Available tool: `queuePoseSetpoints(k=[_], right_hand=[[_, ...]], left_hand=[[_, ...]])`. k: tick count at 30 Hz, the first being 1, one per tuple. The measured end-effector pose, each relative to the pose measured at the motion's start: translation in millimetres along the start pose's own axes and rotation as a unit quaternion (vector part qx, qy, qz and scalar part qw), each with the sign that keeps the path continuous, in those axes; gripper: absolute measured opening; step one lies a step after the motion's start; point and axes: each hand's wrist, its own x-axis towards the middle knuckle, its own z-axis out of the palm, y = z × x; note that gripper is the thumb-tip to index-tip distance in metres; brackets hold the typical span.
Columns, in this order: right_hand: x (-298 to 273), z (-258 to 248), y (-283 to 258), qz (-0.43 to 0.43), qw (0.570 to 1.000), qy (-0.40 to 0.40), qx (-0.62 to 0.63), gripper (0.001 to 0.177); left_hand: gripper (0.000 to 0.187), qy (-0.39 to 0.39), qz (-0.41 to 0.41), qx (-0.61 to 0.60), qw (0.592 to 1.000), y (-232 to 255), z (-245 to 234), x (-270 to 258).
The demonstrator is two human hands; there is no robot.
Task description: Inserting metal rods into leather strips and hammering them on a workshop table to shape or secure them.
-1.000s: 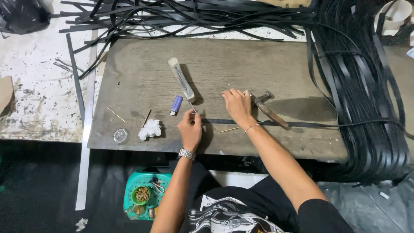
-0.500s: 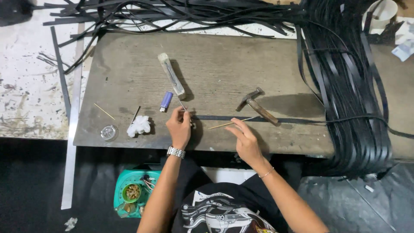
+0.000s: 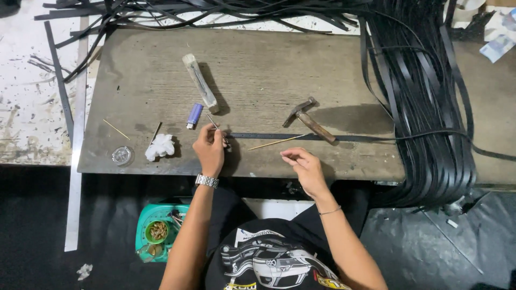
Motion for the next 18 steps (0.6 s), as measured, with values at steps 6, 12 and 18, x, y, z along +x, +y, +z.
queuePoseSetpoints(k=[6,12,18], right_hand=[[3,2,-4,0.059,0.996,0.023,0.071,0.058],[2,6,18,0.059,0.996,0.043,-0.048,0.041],[21,3,17,-0.223,0.907,0.011,-0.358,0.012]], left_hand=[[0.014,-0.002,0.006,-0.004,1.0,2,1,1],[0.016,-0.005,0.004,-0.005,1.0,-1,-1,0],[0.016,-0.006,0.008,-0.003,1.0,3,0,1]])
